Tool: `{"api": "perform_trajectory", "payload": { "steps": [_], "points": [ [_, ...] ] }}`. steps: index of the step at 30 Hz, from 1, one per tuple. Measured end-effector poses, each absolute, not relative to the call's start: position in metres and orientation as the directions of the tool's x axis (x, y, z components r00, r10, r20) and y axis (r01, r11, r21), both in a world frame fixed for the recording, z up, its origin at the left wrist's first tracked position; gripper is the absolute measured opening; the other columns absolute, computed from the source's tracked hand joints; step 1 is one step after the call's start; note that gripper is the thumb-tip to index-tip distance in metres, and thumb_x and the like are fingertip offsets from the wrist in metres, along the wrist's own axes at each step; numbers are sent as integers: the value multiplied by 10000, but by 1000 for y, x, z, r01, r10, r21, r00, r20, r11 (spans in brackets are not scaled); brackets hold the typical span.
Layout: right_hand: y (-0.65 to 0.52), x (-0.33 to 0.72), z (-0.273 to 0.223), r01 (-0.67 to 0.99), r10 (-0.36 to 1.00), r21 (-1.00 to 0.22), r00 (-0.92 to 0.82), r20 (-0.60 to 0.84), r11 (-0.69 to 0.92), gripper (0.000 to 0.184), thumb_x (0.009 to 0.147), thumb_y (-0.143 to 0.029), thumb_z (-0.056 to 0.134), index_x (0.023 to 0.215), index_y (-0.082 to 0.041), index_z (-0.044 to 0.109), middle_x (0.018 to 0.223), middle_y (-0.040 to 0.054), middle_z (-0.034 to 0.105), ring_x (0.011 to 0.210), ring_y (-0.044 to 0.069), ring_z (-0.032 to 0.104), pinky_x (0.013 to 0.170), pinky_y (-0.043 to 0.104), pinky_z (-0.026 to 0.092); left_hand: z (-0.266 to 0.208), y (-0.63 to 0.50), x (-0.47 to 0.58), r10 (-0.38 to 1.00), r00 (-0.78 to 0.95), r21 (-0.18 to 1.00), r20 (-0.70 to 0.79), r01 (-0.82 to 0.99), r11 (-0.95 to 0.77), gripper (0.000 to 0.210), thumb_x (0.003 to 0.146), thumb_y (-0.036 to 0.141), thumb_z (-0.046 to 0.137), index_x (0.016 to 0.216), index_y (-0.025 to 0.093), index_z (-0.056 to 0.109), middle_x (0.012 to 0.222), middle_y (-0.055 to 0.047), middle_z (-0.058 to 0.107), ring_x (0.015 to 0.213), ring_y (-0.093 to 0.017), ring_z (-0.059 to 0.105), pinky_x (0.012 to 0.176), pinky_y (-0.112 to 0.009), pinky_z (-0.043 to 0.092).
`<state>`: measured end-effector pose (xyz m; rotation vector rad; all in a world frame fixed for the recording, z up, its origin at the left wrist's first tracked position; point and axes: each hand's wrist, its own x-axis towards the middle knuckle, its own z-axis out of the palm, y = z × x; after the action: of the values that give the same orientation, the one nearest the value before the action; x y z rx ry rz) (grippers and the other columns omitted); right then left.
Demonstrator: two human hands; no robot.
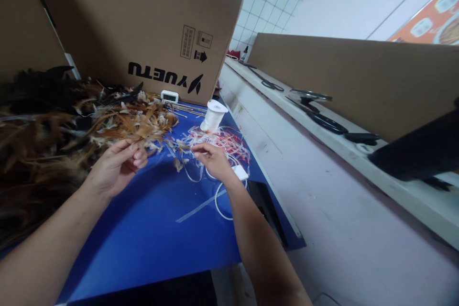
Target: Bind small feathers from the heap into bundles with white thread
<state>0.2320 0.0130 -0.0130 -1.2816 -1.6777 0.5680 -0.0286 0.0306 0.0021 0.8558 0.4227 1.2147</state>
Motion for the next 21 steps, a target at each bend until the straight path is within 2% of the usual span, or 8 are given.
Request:
{"api": "perform_trajectory", "payload": {
  "steps": [3, 6, 8, 11, 15, 19, 21],
  "points": [
    [11, 231, -13, 697, 931, -646, -89, 353, 312, 196, 812, -159, 600, 989, -198, 676, 958, 32, 709, 851, 147, 643, 727, 246, 466, 2, 30, -29, 938, 314, 764, 147, -638, 94, 266, 647, 158, 802, 619, 147, 537, 567, 14, 503, 530, -90, 455, 472, -191, 409],
    [9, 237, -12, 868, 962, -472, -24, 271, 155, 112, 822, -138, 585, 838, -183, 686, 816, 39, 696, 772, 159, 623, 726, 271, 442, 3, 30, -29, 941, 308, 769, 141, -633, 92, 279, 644, 160, 804, 610, 145, 527, 564, 15, 494, 533, -90, 452, 473, -190, 409],
    [8, 239, -12, 892, 977, -434, -37, 209, 126, 74, 796, -178, 641, 729, -179, 673, 730, 42, 676, 715, 174, 611, 682, 280, 429, 3, 30, -28, 940, 314, 776, 130, -623, 101, 279, 636, 169, 812, 612, 145, 534, 561, 14, 492, 528, -89, 446, 471, -191, 408],
    [6, 234, -15, 900, 985, -418, -68, 156, 128, 119, 741, -221, 718, 657, -175, 646, 697, 62, 663, 711, 199, 609, 672, 296, 423, 3, 29, -28, 940, 316, 779, 126, -619, 103, 284, 624, 170, 820, 609, 147, 537, 555, 14, 494, 521, -89, 442, 465, -190, 404],
    [7, 226, -17, 894, 984, -428, -61, 167, 128, 128, 771, -106, 620, 660, -169, 624, 711, 77, 660, 752, 195, 610, 726, 300, 422, 2, 29, -28, 940, 315, 776, 133, -623, 99, 286, 643, 167, 807, 598, 148, 526, 559, 12, 494, 529, -91, 447, 472, -190, 407],
    [9, 233, -11, 850, 974, -509, -23, 227, 139, 118, 810, -137, 544, 714, -177, 600, 717, 22, 644, 690, 142, 583, 680, 254, 430, 2, 30, -28, 934, 330, 776, 133, -621, 109, 276, 650, 165, 800, 592, 144, 531, 562, 10, 494, 527, -90, 452, 471, -193, 410],
    [10, 239, -6, 763, 957, -624, 25, 289, 168, 111, 822, -186, 526, 728, -179, 584, 722, 4, 628, 679, 128, 571, 667, 245, 437, 2, 30, -27, 931, 337, 776, 137, -621, 111, 275, 654, 163, 796, 584, 141, 532, 567, 9, 498, 524, -89, 453, 470, -194, 412]
  ]
}}
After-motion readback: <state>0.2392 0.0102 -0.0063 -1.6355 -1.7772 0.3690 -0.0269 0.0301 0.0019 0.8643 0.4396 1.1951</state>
